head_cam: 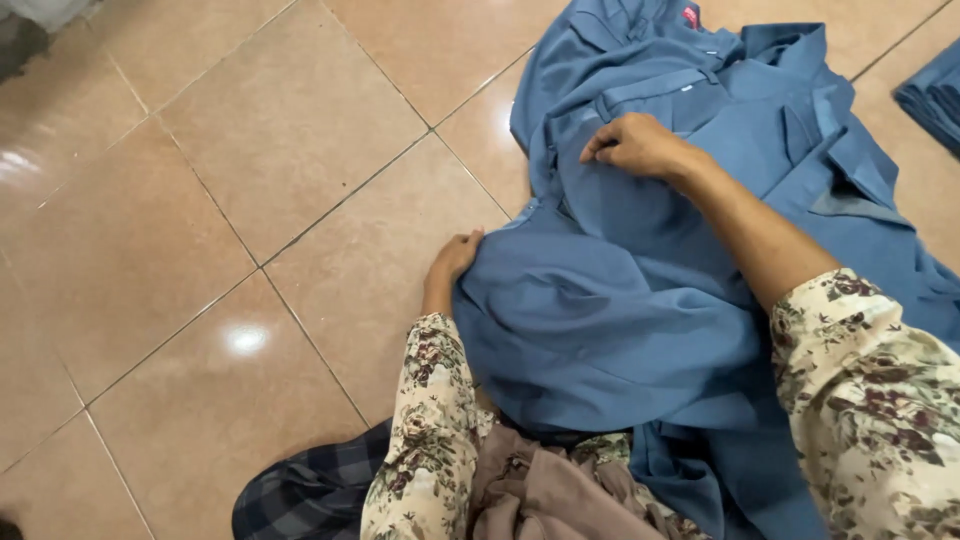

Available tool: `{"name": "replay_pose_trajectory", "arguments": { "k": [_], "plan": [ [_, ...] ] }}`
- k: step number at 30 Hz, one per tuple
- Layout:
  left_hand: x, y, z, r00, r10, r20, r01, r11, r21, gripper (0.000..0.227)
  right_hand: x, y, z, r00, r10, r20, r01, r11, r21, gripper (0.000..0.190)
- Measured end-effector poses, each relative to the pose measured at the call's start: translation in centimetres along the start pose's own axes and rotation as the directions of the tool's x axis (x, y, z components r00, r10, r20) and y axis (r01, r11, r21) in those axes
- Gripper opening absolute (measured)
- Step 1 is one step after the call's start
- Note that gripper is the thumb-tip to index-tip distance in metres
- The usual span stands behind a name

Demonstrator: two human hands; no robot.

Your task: Folding blue trousers and stacking them on the floor

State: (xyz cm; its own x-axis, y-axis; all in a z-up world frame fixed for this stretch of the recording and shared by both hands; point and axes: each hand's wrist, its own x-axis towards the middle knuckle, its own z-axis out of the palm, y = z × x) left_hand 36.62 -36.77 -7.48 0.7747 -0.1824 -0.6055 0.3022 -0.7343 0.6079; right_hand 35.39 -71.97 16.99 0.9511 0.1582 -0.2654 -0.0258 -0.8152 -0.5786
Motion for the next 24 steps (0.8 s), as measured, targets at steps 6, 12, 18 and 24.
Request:
{"name": "replay_pose_trajectory", "arguments": {
  "k": [6,12,18,24],
  "plan": [
    [-11.5,6.5,-6.4,0.996,-0.089,0.003,0.087,0.959,-0.269,0.086,2.2,-3.1,2.1,0.995,-0.099,0.031,0.099,0.995,-0.008,0.026],
    [-12.1,3.1,-14.6,0.959,0.047,-0.279,-0.239,0.663,-0.71,0.052,0.6,-10.9,2.9,0.967,-0.249,0.046,0.251,0.967,-0.041,0.042],
    [-13.1,3.9,-19.0,0.883,-0.144,-0.446,-0.237,0.684,-0.69,0.033,-2.7,-19.0,8.2,0.901,-0.433,0.028,0.429,0.879,-0.207,0.064],
    [-13.4,0.9,-19.4,0.813,-0.032,-0.582,-0.244,0.888,-0.39,0.049,-1.9,-19.1,14.2,0.864,-0.504,0.019,0.453,0.759,-0.468,0.033]
  ]
}}
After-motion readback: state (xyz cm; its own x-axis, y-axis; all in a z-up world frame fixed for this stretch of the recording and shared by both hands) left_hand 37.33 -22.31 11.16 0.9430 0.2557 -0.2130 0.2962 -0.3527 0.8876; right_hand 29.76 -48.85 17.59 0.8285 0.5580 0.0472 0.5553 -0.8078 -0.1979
